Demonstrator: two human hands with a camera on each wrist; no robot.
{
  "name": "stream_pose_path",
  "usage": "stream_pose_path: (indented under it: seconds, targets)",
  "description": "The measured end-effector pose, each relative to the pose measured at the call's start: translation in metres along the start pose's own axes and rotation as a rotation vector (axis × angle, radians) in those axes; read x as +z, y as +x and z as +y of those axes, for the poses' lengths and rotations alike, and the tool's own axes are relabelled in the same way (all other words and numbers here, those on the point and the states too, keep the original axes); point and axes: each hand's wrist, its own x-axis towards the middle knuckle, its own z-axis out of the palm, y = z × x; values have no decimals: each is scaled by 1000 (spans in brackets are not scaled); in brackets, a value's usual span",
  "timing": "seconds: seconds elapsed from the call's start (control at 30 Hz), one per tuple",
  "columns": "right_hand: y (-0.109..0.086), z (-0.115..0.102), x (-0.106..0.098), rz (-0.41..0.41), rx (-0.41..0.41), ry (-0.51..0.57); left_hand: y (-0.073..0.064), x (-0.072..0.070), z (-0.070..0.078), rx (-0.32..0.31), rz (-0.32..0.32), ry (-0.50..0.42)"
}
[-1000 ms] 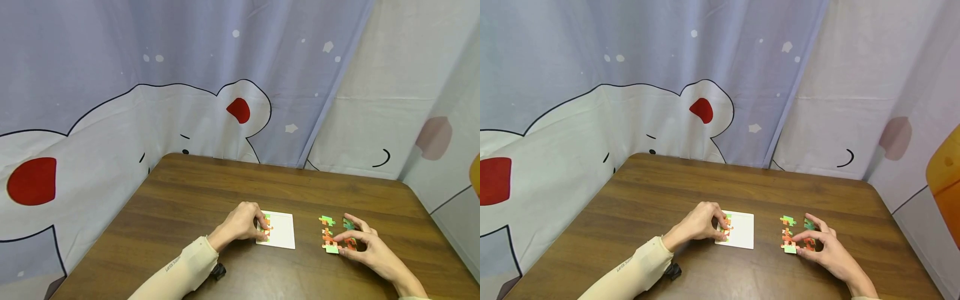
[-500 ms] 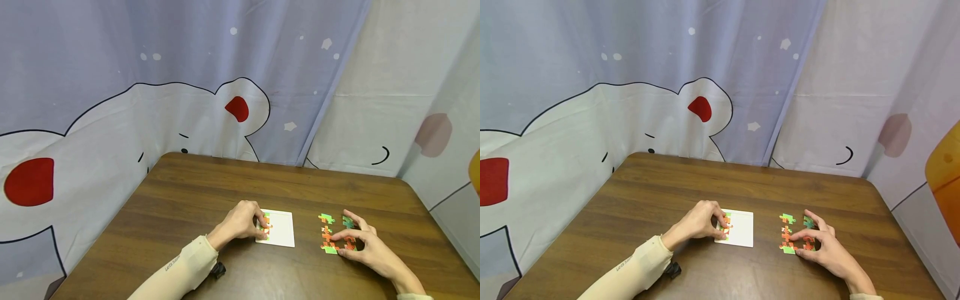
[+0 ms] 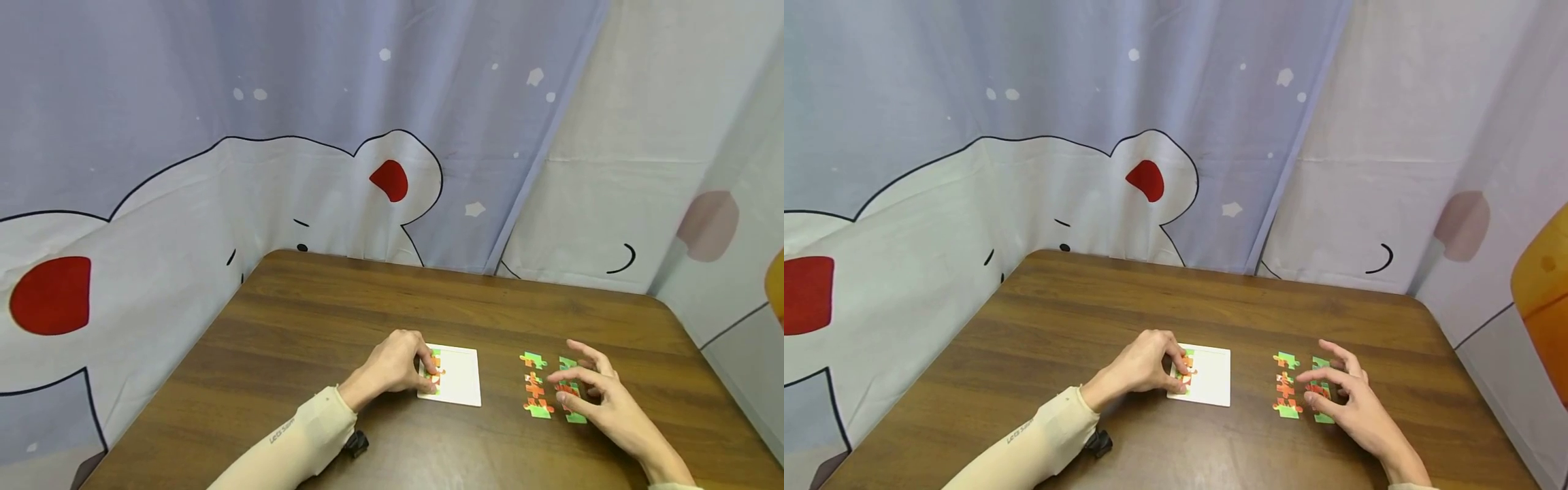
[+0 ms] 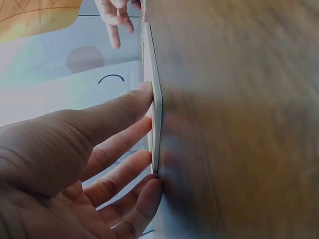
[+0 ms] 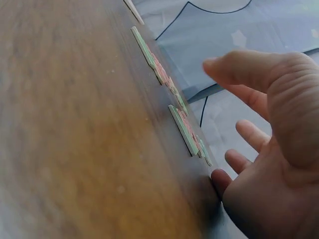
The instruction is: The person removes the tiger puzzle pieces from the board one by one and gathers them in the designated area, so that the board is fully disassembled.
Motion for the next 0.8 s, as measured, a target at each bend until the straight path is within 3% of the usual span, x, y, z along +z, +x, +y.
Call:
stream_pose_path:
  seconds: [0.3,0.5,0.8]
  targets:
    - [9,-8,0,61,86,68,0,2,2,27,11,53]
    - [30,-22,7,47,62,111,-1,1,1,39,31,36]
    - [69,-51,41,-27,27,362,2,3,-4,70,60,-36]
